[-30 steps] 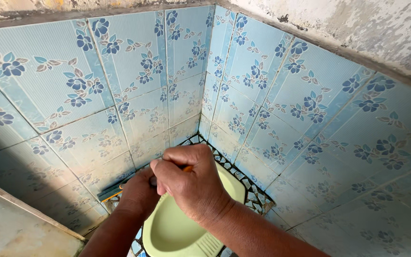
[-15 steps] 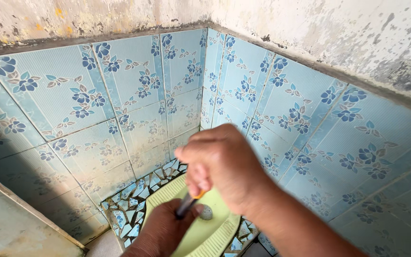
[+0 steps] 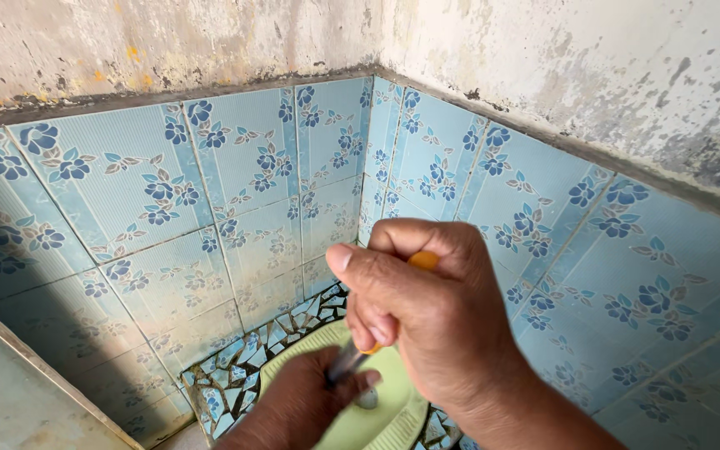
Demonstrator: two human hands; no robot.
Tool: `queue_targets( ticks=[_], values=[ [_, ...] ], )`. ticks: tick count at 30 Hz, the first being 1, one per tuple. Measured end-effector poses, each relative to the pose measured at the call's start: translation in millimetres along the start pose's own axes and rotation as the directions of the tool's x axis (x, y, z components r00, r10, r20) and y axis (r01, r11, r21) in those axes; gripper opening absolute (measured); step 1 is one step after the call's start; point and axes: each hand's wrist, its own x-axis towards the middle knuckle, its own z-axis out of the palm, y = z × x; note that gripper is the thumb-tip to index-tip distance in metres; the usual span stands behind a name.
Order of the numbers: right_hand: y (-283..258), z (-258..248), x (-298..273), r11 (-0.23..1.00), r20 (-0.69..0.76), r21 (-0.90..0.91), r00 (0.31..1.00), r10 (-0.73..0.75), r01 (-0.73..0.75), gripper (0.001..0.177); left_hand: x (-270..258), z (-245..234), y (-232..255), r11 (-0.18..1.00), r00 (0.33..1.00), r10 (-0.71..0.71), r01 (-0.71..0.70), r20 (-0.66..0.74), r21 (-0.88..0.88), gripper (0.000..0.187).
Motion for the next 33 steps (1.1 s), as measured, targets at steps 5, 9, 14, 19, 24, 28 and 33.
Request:
queue_targets(
  ticks=[5,9,14,19,24,28,33],
  values=[
    [36.4,19.3,7.0,0.98,0.002,-0.114,0.986,-0.166,0.165,0.041,32.8,-34.6,-35.1,0.99,0.963,0.135,-0.125,-0.235,0.059,0.02],
    [82.6,35.7,11.3,0.956,0.049,-0.209,0.979,-0.199,0.205,0.036,60.6,-51.9,-77.2,0.998,0.937,0.062,-0.051,-0.343,0.041,0.022],
    [124.1,51.7,13.1,0.913,0.159,-0.34,0.971,-0.178,0.223,0.038,84.4,-57.0,-135.0,0.986,0.994,0.048,-0.031,-0.101,0.162,0.024],
    [120.5,51.9,19.1,0.873,0.251,-0.431,0.959,-0.128,0.229,0.036,89.1,-57.8,-143.7,0.999,0.991,-0.028,0.022,-0.133,-0.046,0.025],
    [115.8,46.8,22.9,0.955,0.228,-0.296,0.972,0.052,0.018,0.035,87.4,-54.2,-132.2,0.994,0.973,-0.094,0.102,-0.213,0.03,0.026],
    [107.7,46.0,14.1,0.942,0.184,-0.33,0.975,0.128,-0.061,0.036,76.1,-50.9,-125.9,0.945,0.977,-0.046,0.11,-0.209,0.308,0.026],
    [87.0,43.8,11.3,0.941,0.199,-0.315,0.961,0.191,-0.122,0.037,47.8,-38.7,-108.4,0.971,0.955,-0.165,0.2,-0.246,0.128,0.032]
  ],
)
